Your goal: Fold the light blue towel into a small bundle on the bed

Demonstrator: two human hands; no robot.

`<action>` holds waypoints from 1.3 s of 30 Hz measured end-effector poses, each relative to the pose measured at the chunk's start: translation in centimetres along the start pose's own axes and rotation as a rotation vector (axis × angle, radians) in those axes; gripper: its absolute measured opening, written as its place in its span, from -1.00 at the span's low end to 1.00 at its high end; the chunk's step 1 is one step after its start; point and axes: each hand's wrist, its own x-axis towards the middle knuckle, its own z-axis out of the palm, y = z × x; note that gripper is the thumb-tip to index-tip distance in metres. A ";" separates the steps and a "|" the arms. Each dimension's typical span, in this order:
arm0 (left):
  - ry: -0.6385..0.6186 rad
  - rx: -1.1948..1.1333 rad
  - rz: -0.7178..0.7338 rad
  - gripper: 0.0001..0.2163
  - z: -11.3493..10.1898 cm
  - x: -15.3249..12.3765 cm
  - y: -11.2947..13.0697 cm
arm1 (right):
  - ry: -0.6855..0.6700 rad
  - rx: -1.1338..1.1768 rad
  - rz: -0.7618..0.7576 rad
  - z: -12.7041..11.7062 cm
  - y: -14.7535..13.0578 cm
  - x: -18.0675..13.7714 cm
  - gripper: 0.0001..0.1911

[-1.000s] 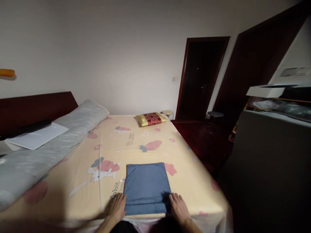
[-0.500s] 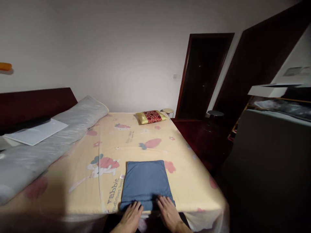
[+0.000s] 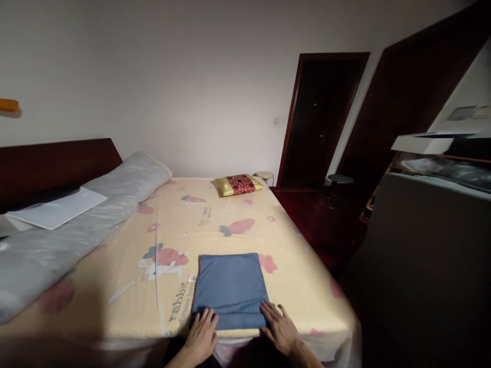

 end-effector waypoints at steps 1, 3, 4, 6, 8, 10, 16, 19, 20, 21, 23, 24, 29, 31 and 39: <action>0.030 0.018 -0.023 -0.54 -0.4 0.0 -0.1 | 0.024 -0.035 0.018 0.2 0.0 0.1 -0.38; 0.087 0.069 -0.036 -0.59 -1.0 0.1 -0.2 | 0.075 -0.099 0.027 0.7 -0.8 0.5 -0.39; 0.104 0.093 -0.025 -0.60 -1.2 0.3 -0.1 | 0.098 -0.121 0.012 0.9 -1.4 0.8 -0.37; 0.113 0.119 0.026 -0.58 -1.0 0.5 0.0 | 0.113 -0.120 -0.061 1.3 -3.1 1.3 -0.27; 0.101 0.093 0.107 -0.47 -0.3 0.8 0.2 | 0.076 -0.060 -0.165 1.4 -4.7 1.6 -0.23; 0.089 0.026 0.205 -0.36 0.5 1.0 0.1 | 0.015 0.015 -0.243 1.3 -5.7 1.6 -0.25; 0.184 -0.029 0.279 -0.53 0.8 0.7 -2.5 | -0.016 0.068 -0.068 0.5 -4.1 0.8 -0.38; 0.219 0.028 0.168 -0.58 0.0 0.1 -4.7 | -0.008 0.035 0.054 0.2 -2.5 0.7 -0.38; 0.226 0.051 0.143 -0.58 -0.1 0.0 -5.3 | -0.002 0.018 0.070 0.3 -2.0 0.7 -0.38; 0.236 0.073 0.127 -0.59 -0.2 -0.1 -5.9 | 0.007 -0.002 0.079 0.5 -1.7 0.7 -0.39; 0.249 0.107 0.119 -0.60 0.1 -0.1 -6.5 | 0.038 -0.051 0.080 1.0 -1.3 0.8 -0.42; 0.252 0.113 0.127 -0.57 0.4 0.1 -6.6 | 0.063 -0.077 0.068 1.4 -1.3 0.9 -0.44; 0.243 0.062 0.402 -0.24 3.0 2.5 -3.0 | 0.158 -0.103 -0.209 3.2 -3.2 2.7 -0.26; 0.250 0.053 0.463 -0.27 4.1 3.9 -0.6 | 0.147 -0.076 -0.278 4.3 -4.5 4.2 -0.27; 0.245 -0.031 0.061 -0.52 6.9 4.9 -3.5 | 0.390 -0.094 0.008 9.3 -1.6 5.9 -0.55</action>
